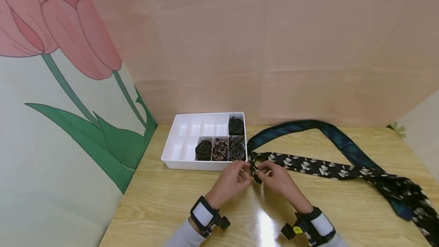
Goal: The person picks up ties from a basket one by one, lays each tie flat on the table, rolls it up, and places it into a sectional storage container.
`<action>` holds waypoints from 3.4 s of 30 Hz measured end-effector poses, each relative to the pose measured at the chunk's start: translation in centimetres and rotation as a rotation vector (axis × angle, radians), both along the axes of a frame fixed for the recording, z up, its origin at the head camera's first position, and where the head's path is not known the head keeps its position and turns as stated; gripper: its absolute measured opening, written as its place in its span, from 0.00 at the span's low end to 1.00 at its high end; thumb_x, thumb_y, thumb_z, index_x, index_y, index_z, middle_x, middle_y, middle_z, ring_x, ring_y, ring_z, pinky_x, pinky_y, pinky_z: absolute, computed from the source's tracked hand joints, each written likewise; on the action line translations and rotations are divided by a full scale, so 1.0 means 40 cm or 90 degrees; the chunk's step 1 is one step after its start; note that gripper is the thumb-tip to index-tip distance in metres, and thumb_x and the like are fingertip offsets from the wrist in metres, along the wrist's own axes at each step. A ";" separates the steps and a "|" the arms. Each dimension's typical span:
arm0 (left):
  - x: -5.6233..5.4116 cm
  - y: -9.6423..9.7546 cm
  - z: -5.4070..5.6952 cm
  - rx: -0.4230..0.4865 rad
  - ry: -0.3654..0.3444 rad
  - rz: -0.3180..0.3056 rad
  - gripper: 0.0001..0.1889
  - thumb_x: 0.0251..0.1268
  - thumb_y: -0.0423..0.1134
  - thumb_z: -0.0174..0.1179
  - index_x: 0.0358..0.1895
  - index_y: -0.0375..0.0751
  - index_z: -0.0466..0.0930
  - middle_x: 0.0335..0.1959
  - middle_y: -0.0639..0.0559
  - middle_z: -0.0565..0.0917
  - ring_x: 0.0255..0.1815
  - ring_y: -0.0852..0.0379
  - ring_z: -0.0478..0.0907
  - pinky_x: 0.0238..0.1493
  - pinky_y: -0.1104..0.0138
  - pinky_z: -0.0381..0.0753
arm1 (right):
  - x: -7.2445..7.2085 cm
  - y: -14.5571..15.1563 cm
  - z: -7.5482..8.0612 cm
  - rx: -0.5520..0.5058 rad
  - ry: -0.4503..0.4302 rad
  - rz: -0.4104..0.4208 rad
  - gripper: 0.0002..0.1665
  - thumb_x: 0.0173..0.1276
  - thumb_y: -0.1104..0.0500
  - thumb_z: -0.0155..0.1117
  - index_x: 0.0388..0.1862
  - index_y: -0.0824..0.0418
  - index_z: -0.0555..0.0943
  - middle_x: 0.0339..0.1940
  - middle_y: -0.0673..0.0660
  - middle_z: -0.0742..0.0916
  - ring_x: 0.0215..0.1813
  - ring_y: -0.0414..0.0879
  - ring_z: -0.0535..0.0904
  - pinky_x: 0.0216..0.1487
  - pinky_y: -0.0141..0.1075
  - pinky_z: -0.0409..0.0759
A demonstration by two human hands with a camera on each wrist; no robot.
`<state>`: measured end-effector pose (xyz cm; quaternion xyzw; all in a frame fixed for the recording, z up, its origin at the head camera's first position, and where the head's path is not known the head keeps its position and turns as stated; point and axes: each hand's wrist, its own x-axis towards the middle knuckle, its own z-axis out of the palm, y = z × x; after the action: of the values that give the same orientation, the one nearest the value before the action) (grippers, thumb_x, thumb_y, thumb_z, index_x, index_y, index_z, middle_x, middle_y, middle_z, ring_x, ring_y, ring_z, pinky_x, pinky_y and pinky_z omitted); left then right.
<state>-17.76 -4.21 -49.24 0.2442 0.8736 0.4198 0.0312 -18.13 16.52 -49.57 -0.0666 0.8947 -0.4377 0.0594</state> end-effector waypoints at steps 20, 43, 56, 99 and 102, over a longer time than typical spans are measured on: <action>0.040 -0.044 -0.030 0.007 -0.015 0.065 0.15 0.73 0.30 0.62 0.59 0.44 0.80 0.60 0.50 0.84 0.54 0.57 0.82 0.56 0.64 0.83 | 0.080 0.044 -0.005 -0.072 0.072 0.132 0.12 0.76 0.62 0.66 0.55 0.63 0.87 0.45 0.54 0.93 0.35 0.37 0.83 0.34 0.31 0.79; 0.022 -0.227 -0.076 0.061 -0.031 0.214 0.11 0.70 0.28 0.63 0.51 0.44 0.85 0.55 0.50 0.87 0.53 0.53 0.83 0.51 0.65 0.82 | 0.060 0.405 -0.087 0.317 0.206 -0.074 0.34 0.51 0.73 0.72 0.61 0.67 0.81 0.60 0.78 0.79 0.63 0.79 0.65 0.60 0.76 0.60; 0.017 -0.308 -0.085 0.084 -0.028 0.296 0.10 0.67 0.27 0.65 0.45 0.46 0.86 0.50 0.47 0.89 0.43 0.58 0.79 0.42 0.69 0.76 | 0.074 0.491 -0.126 0.394 0.038 -0.018 0.43 0.49 0.70 0.76 0.69 0.64 0.77 0.69 0.77 0.74 0.66 0.83 0.61 0.62 0.81 0.54; 0.027 -0.431 -0.044 0.200 -0.146 0.503 0.18 0.74 0.32 0.56 0.63 0.33 0.71 0.53 0.32 0.85 0.26 0.56 0.76 0.29 0.68 0.79 | 0.125 0.681 -0.047 0.279 -0.148 -0.005 0.37 0.79 0.45 0.65 0.64 0.79 0.76 0.40 0.61 0.89 0.32 0.49 0.82 0.31 0.45 0.79; 0.028 -0.433 -0.047 0.209 -0.167 0.498 0.17 0.74 0.31 0.55 0.63 0.33 0.71 0.59 0.31 0.83 0.26 0.57 0.75 0.28 0.68 0.79 | 0.120 0.694 -0.069 0.269 -0.214 0.034 0.44 0.72 0.40 0.71 0.66 0.76 0.75 0.50 0.73 0.87 0.43 0.62 0.87 0.37 0.48 0.84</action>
<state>-16.66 -21.52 -51.10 -0.1584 0.8104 0.5610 -0.0586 -13.34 44.29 -52.33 -0.0024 0.9416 -0.2447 0.2313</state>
